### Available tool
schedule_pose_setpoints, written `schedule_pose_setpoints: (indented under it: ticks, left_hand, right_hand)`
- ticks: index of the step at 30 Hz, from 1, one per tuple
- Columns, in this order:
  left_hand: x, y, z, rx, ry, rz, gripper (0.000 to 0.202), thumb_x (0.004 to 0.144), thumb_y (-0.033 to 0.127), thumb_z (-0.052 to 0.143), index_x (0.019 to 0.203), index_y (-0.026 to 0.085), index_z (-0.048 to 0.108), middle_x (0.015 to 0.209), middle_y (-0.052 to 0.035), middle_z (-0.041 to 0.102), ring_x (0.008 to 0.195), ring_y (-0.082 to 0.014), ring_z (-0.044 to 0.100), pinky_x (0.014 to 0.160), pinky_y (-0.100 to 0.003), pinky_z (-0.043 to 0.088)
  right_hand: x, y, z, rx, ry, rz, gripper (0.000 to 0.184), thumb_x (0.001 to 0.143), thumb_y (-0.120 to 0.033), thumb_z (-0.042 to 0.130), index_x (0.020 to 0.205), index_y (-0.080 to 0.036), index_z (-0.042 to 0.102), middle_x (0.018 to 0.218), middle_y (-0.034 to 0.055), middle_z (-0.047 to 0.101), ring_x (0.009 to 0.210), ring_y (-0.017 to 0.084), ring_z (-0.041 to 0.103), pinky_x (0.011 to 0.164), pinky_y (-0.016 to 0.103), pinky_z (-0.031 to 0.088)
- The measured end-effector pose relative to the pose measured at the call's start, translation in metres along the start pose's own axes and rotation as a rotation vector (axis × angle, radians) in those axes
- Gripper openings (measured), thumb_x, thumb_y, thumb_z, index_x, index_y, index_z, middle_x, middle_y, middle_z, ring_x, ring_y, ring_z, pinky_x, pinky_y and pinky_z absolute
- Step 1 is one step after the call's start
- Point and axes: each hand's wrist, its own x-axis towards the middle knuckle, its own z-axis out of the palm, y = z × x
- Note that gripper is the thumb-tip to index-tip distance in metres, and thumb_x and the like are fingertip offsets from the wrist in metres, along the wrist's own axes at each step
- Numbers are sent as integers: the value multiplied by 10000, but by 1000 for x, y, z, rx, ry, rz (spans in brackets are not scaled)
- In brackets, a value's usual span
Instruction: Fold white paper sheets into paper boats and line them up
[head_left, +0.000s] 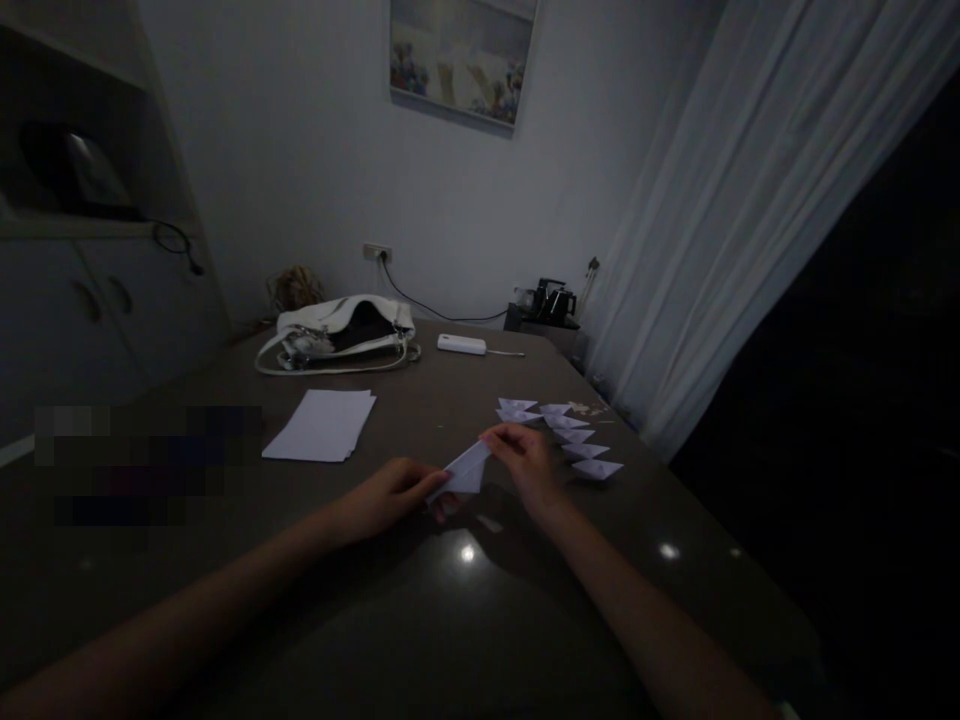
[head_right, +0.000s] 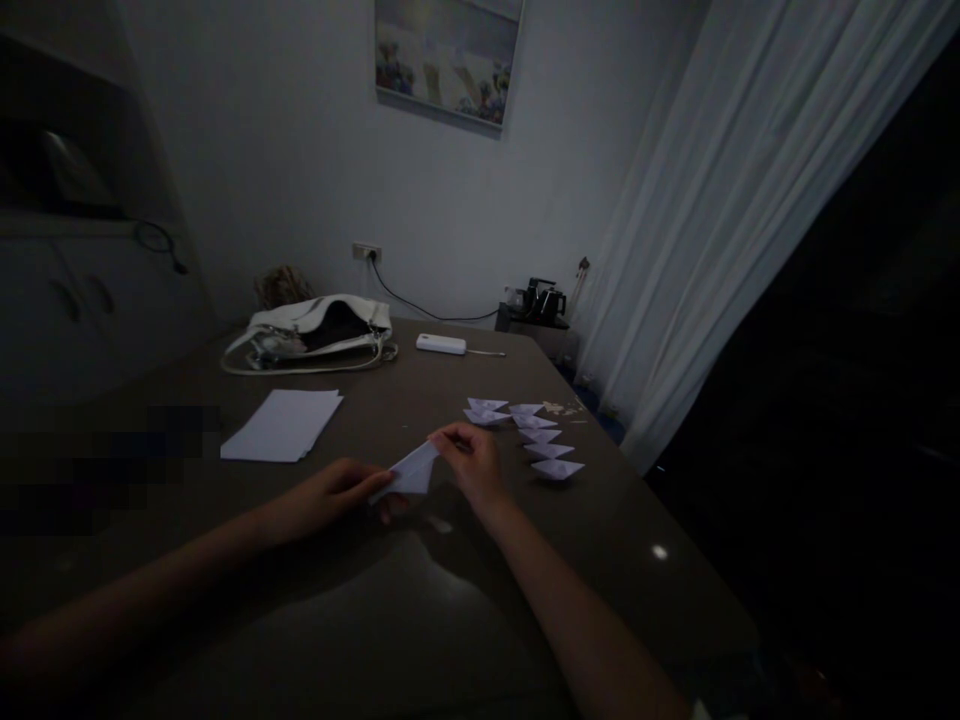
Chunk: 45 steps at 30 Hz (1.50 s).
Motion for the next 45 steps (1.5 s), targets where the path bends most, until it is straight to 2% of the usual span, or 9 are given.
schedule_pose_setpoints:
  ticks: [7, 15, 17, 20, 23, 27, 33, 37, 45]
  left_hand:
    - [0, 1, -3, 39, 45, 12, 535, 886, 532, 382, 888, 92, 688, 750, -66, 698, 715, -198, 624, 675, -268, 467]
    - [-2, 0, -11, 114, 140, 3, 539, 868, 539, 402, 1009, 98, 678, 891, -100, 712, 734, -204, 631, 684, -287, 481]
    - [-2, -1, -11, 116, 183, -2, 557, 877, 540, 372, 1036, 94, 667, 868, -95, 706, 726, -202, 621, 674, -284, 472]
    - [-2, -1, -8, 82, 192, 11, 542, 898, 522, 331, 1051, 111, 649, 833, -62, 684, 740, -189, 594, 640, -251, 449]
    - [-2, -2, -2, 155, 154, 37, 512, 886, 523, 370, 833, 108, 665, 656, -7, 588, 601, -139, 506, 501, -199, 358]
    - [1, -6, 2, 268, 148, 104, 528, 897, 494, 364, 652, 98, 612, 521, 34, 421, 484, -84, 353, 440, -185, 264]
    - [0, -4, -3, 288, 144, 151, 498, 905, 457, 380, 731, 91, 670, 536, 16, 528, 484, -90, 419, 449, -181, 302]
    - [-3, 6, -6, 243, 121, 125, 444, 915, 413, 388, 850, 108, 704, 745, -40, 698, 645, -145, 598, 599, -208, 435]
    - [-4, 6, -12, 351, 184, 151, 415, 926, 394, 370, 866, 130, 685, 803, -48, 723, 712, -174, 652, 646, -220, 462]
  right_hand:
    - [1, 0, -2, -24, 23, -43, 185, 716, -353, 657, 697, -170, 641, 680, 19, 615, 656, 151, 547, 634, 260, 422]
    - [20, 1, -38, 69, 269, -166, 184, 716, -357, 655, 712, -175, 622, 634, -11, 570, 615, 125, 503, 610, 237, 404]
    - [19, 1, -36, 64, 229, -166, 177, 715, -352, 660, 695, -179, 628, 622, -16, 566, 606, 120, 505, 607, 234, 405]
    - [9, 2, -17, -1, 57, -115, 163, 710, -343, 670, 676, -186, 638, 648, -3, 610, 631, 135, 547, 621, 247, 434]
    - [-5, 6, 8, -51, -119, -85, 175, 729, -352, 649, 681, -184, 646, 669, 14, 636, 649, 145, 574, 615, 251, 458]
    - [-15, 8, 24, -62, -196, -103, 169, 756, -335, 623, 696, -178, 647, 676, 13, 638, 646, 134, 578, 604, 240, 455]
    - [-11, 2, 16, -53, -161, -79, 161, 756, -323, 627, 697, -175, 645, 658, 12, 627, 624, 137, 568, 592, 247, 436]
    - [-3, -3, 0, -41, 40, -92, 152, 747, -319, 632, 684, -182, 641, 652, -2, 607, 633, 134, 549, 595, 238, 417]
    - [5, 0, -12, -13, 60, -78, 157, 729, -334, 640, 682, -185, 632, 677, -2, 604, 654, 136, 542, 618, 242, 418]
